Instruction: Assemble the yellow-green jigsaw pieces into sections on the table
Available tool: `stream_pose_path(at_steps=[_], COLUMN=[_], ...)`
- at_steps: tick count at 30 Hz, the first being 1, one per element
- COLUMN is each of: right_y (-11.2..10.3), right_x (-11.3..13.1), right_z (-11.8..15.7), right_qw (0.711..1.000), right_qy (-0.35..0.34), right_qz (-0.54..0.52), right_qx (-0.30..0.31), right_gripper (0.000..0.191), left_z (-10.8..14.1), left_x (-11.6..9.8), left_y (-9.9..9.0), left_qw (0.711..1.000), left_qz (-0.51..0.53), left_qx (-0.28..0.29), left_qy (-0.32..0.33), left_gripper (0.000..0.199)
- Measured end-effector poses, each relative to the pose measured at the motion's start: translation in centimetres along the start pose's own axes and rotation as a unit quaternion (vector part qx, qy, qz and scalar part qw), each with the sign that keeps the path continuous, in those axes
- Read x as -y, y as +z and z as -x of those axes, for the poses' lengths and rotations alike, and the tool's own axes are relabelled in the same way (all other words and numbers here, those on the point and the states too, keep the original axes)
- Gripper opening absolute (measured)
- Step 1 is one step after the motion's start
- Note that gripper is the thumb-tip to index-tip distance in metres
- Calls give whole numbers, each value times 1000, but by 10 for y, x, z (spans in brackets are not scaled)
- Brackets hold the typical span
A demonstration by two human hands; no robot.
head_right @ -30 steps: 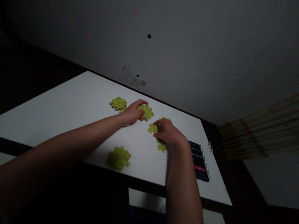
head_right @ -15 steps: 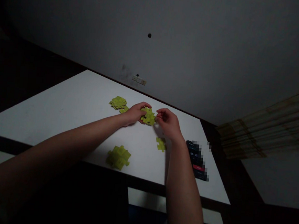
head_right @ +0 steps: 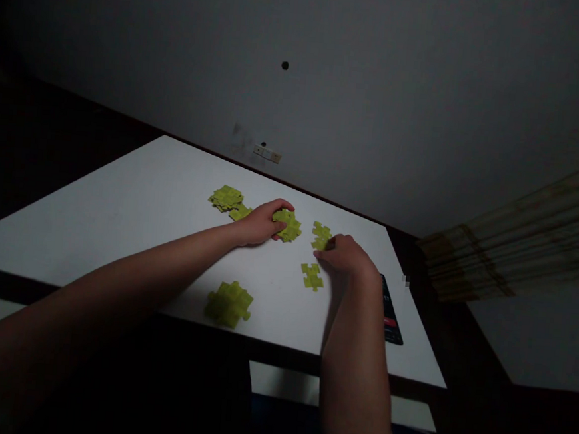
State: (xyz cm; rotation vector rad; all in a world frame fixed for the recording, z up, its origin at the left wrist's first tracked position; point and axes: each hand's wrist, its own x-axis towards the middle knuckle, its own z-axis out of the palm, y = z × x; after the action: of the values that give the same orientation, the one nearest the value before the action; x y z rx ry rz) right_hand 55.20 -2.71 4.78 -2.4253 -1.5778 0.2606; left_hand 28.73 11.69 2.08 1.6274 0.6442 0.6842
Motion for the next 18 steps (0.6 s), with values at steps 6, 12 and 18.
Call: stream_pose_path(at_steps=[6, 12, 18], right_y=[1, -1, 7], right_x=[16, 24, 59], right_z=[1, 3, -4], right_qw=[998, 975, 886], right_qy=[21, -69, -139], right_qz=[-22, -211, -437], right_qx=[55, 24, -64], right_gripper=[36, 47, 51], left_z=[-1, -2, -4], left_x=[-2, -2, -7], left_y=[-1, -2, -2], left_qw=[1000, 999, 995], left_qz=[-2, -14, 80], left_qx=[0, -33, -39], left_qy=[-5, -9, -53], left_gripper=[52, 51, 40])
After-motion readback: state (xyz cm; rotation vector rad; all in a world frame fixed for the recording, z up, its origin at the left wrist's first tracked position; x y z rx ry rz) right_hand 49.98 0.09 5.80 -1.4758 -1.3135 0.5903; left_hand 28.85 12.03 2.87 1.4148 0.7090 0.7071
